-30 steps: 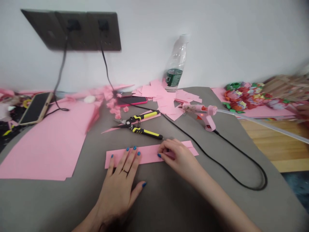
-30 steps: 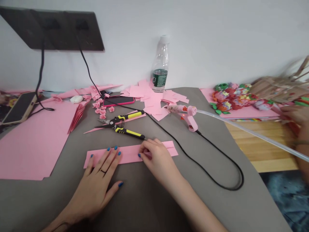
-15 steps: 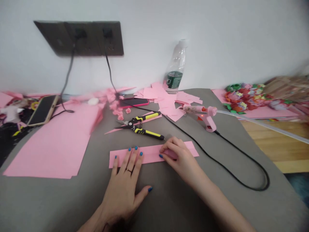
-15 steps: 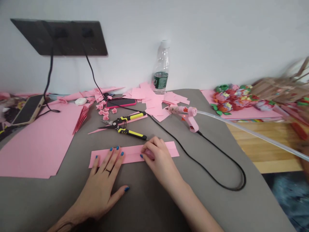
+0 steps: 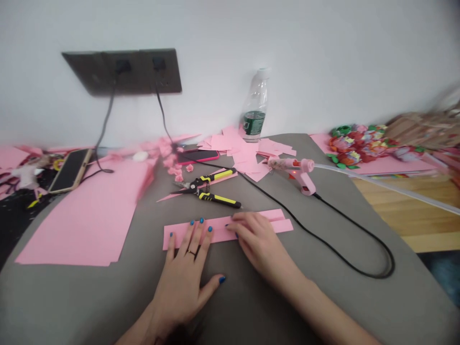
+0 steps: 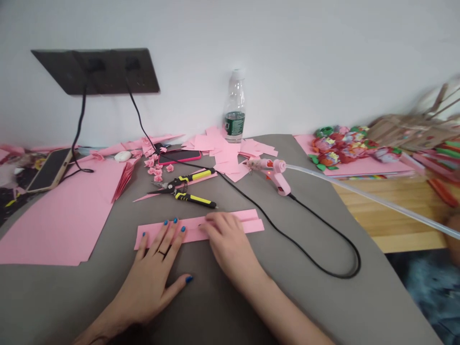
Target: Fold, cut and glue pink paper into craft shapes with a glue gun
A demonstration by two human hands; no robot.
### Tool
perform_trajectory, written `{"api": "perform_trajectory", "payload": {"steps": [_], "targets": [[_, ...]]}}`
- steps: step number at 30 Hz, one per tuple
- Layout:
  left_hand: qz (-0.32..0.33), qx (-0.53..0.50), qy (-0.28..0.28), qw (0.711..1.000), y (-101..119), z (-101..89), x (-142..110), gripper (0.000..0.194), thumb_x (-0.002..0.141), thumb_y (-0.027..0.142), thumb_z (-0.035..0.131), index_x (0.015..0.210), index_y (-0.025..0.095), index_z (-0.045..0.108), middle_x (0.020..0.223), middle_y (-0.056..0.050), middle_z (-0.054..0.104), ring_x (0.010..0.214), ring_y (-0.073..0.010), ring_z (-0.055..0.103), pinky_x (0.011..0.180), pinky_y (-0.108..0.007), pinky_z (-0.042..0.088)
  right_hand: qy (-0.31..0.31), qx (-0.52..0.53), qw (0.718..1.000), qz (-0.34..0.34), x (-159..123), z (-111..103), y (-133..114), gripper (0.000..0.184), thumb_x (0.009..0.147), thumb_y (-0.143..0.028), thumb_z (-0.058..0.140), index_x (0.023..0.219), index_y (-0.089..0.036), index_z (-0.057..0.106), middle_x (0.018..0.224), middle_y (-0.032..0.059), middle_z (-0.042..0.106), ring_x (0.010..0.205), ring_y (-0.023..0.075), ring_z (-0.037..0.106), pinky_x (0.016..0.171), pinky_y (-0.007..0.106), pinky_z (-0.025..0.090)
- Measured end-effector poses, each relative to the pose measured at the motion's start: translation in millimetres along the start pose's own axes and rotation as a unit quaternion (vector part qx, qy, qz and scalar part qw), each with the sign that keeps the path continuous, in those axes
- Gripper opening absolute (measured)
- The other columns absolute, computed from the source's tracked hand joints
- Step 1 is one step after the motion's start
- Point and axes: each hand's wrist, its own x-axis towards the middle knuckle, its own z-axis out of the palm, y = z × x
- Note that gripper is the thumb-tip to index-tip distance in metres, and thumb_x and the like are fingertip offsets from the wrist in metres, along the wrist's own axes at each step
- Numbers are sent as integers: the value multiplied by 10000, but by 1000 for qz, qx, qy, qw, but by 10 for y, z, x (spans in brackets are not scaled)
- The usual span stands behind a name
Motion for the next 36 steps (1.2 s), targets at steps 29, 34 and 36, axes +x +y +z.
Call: {"api": "perform_trajectory", "payload": {"steps": [29,34,36], "targets": [[25,3,21,999,-88,69,0,895,966,551,441,1637,118,36,1606,-165,417,1475,-318,369,1245,-492,-35,-46,28,991,126,-17,-311,297,78,922,-162,654,930,-233,685,902,47,709,881,236,619,824,413,436],[25,2,11,1000,-93,73,-7,850,963,533,450,1641,162,95,1629,-146,385,1493,-324,334,1240,-518,-21,-85,80,981,154,112,-333,368,143,865,-107,698,803,-233,668,808,10,686,832,208,598,769,352,415],[27,2,6,1000,-97,72,-9,833,955,532,465,1639,189,136,1641,-139,364,1498,-328,321,1236,-529,-26,-96,95,977,163,143,-336,385,150,846,-102,714,781,-228,665,781,4,676,816,204,590,747,337,417]]}}
